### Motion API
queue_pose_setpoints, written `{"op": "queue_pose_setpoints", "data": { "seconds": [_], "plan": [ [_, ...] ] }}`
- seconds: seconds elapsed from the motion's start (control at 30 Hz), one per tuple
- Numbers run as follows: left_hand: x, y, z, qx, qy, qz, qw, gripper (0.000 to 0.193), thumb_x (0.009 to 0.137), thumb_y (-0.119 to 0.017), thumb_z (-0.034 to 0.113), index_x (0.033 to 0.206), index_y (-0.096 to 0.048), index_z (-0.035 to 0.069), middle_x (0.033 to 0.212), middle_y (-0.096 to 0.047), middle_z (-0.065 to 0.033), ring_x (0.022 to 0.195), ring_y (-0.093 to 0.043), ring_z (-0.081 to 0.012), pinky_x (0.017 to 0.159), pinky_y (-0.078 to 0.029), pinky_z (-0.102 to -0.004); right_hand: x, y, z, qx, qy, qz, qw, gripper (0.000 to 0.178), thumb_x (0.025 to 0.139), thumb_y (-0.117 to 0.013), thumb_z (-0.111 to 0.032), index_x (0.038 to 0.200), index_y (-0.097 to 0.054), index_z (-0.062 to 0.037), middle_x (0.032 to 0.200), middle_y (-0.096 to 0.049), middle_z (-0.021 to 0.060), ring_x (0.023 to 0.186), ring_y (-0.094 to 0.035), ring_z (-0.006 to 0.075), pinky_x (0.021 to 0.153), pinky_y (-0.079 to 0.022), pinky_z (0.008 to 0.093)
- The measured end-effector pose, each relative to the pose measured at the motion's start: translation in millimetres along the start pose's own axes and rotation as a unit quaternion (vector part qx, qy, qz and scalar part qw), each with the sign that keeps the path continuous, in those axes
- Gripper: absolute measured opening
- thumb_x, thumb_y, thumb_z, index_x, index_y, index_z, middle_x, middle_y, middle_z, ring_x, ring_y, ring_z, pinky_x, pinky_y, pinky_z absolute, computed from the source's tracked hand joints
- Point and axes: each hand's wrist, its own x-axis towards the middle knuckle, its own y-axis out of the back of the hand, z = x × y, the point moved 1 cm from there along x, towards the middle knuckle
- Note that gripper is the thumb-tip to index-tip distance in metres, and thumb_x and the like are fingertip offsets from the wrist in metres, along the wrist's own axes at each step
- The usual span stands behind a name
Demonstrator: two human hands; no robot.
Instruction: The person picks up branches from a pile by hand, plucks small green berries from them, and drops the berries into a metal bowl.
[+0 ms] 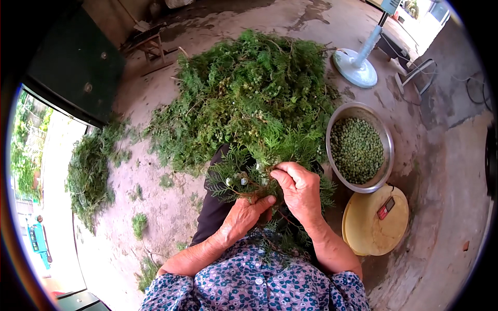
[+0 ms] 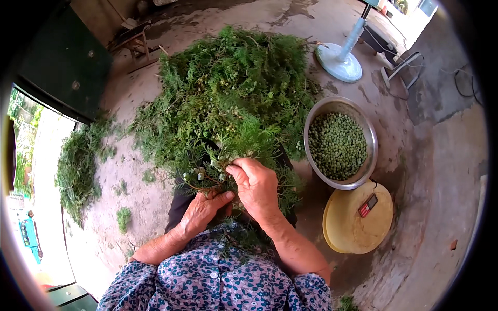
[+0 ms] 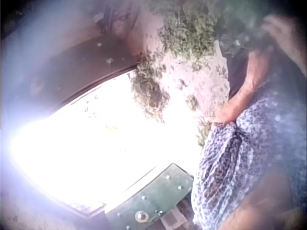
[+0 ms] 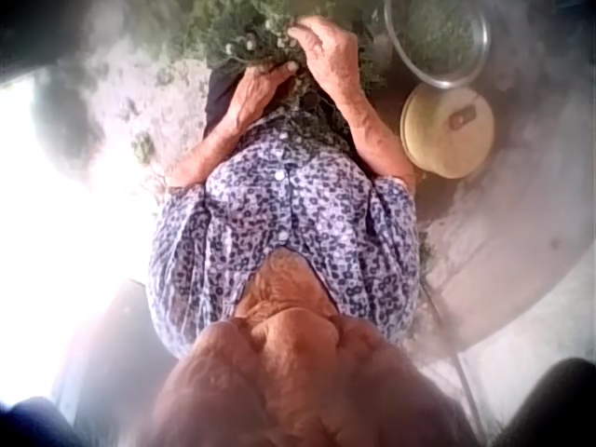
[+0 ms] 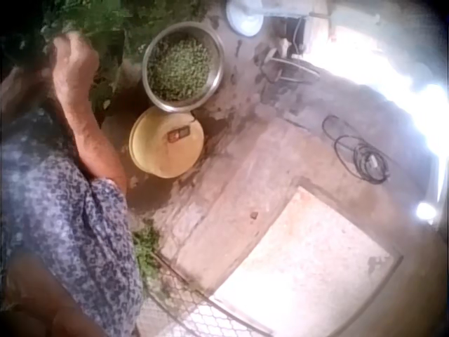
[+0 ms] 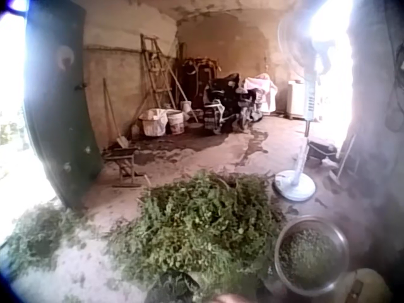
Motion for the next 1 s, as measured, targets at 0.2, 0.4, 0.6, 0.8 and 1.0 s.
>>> {"op": "queue_pose_setpoints", "data": {
  "seconds": [0.2,0.4,0.6,0.8,1.0],
  "plan": [
    [4,0,0,-0.026,-0.024,-0.006,0.999,0.028,0.088,-0.051,0.027,0.073,-0.056,0.003,0.061,-0.054,-0.0011,0.059,-0.045,-0.0099,0.056,-0.035,-0.0255,1,-2,0,0.131,-0.143,0.055,0.979,0.014,0.083,-0.059,-0.013,0.083,-0.059,0.0003,0.062,-0.056,0.0053,0.047,-0.048,0.0102,0.042,-0.038,0.0223],
    [0,4,-7,-0.029,-0.008,0.015,0.999,0.031,0.088,-0.051,0.025,0.066,-0.056,0.003,0.054,-0.050,-0.0003,0.049,-0.042,-0.0084,0.046,-0.033,-0.0249,8,31,14,0.487,-0.303,0.010,0.819,0.016,0.085,-0.057,-0.017,0.086,-0.055,-0.0016,0.067,-0.055,0.0045,0.046,-0.046,0.0083,0.038,-0.032,0.0187],
    [5,3,-6,-0.082,0.029,0.012,0.996,0.026,0.087,-0.052,0.026,0.077,-0.059,0.002,0.063,-0.055,-0.0010,0.057,-0.045,-0.0077,0.051,-0.034,-0.0228,-1,17,8,0.544,-0.292,-0.034,0.786,0.012,0.080,-0.058,-0.003,0.092,-0.054,-0.0011,0.075,-0.056,0.0070,0.056,-0.050,0.0110,0.045,-0.038,0.0198],
    [8,-2,-7,-0.030,0.039,0.005,0.999,0.022,0.087,-0.052,0.023,0.080,-0.058,0.002,0.063,-0.055,-0.0019,0.057,-0.047,-0.0088,0.051,-0.036,-0.0238,-7,-1,-3,-0.031,0.081,-0.085,0.993,0.025,0.075,-0.057,0.006,0.097,-0.062,-0.0045,0.084,-0.052,0.0081,0.070,-0.057,0.0169,0.059,-0.049,0.0257],
    [9,-1,-12,-0.033,-0.021,0.019,0.999,0.025,0.087,-0.050,0.021,0.079,-0.057,-0.002,0.058,-0.055,-0.0052,0.048,-0.049,-0.0095,0.043,-0.036,-0.0261,-8,-5,-1,-0.036,0.083,-0.102,0.991,0.019,0.074,-0.054,0.009,0.091,-0.059,0.0006,0.082,-0.051,0.0103,0.071,-0.057,0.0186,0.057,-0.048,0.0269]
  ]
}}
